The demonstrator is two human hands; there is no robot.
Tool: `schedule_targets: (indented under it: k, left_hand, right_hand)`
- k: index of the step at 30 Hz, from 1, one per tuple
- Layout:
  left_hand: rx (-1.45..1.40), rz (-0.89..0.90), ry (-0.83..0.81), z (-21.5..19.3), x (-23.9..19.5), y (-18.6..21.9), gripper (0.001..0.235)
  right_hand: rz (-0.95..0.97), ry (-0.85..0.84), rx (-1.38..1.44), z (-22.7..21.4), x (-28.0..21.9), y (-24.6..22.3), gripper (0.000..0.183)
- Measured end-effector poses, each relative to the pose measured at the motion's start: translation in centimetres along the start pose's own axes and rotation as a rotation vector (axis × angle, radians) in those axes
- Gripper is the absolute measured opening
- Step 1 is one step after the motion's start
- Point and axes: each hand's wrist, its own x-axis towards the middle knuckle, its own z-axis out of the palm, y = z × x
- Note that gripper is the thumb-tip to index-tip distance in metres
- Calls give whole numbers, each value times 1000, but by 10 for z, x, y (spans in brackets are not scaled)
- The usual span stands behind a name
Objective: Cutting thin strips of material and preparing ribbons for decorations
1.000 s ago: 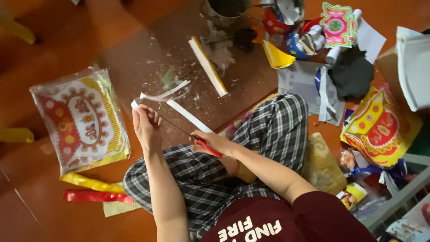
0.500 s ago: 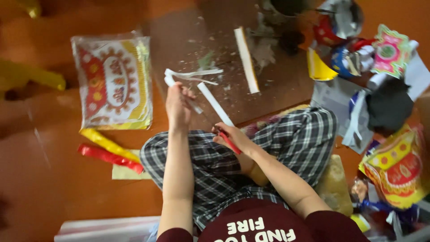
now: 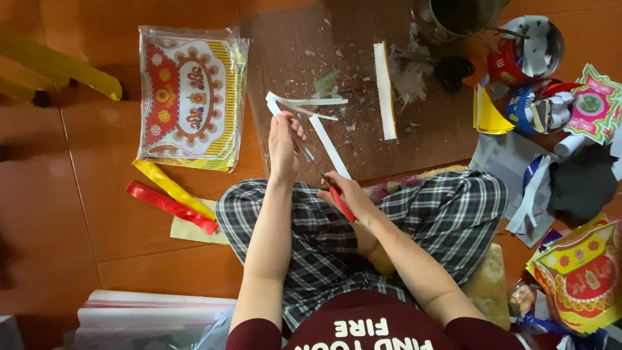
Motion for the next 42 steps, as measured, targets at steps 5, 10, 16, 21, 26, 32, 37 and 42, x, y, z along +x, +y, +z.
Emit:
schedule_targets:
  k: [5,10,16,21,26,32,37,42]
  left_hand:
    - [11,-16,4,-9,4,-2,31]
    - [-48,12,23,-15,9,0,32]
    - [-50,-3,-2,-9,2,0,42]
    - [-137,-85,-26,-2,-6,-1,48]
    - [-124,-18,-6,-11,5,3,33]
    - [-169,-92,23,4,-7,-2,46]
    - [-140,-107,-31,-5,-3,11,46]
    - [-89,25,-43,-6,0,8,31]
  right_hand:
    - [-7,42,-25,1,-1,-4,31]
    - [-19,73,-94,-4,-11,-15,24]
    - [21,66,-78,0,-6,-13,32]
    - [2,77,-55,8,0,-4,26]
    - [-19,74,-76,11,-6,11,25]
    - [51,51,-31,13,-1,7,32]
    - [-57,113,-61,16,-9,12,27]
    - [-52,41,3,7,-19,9,31]
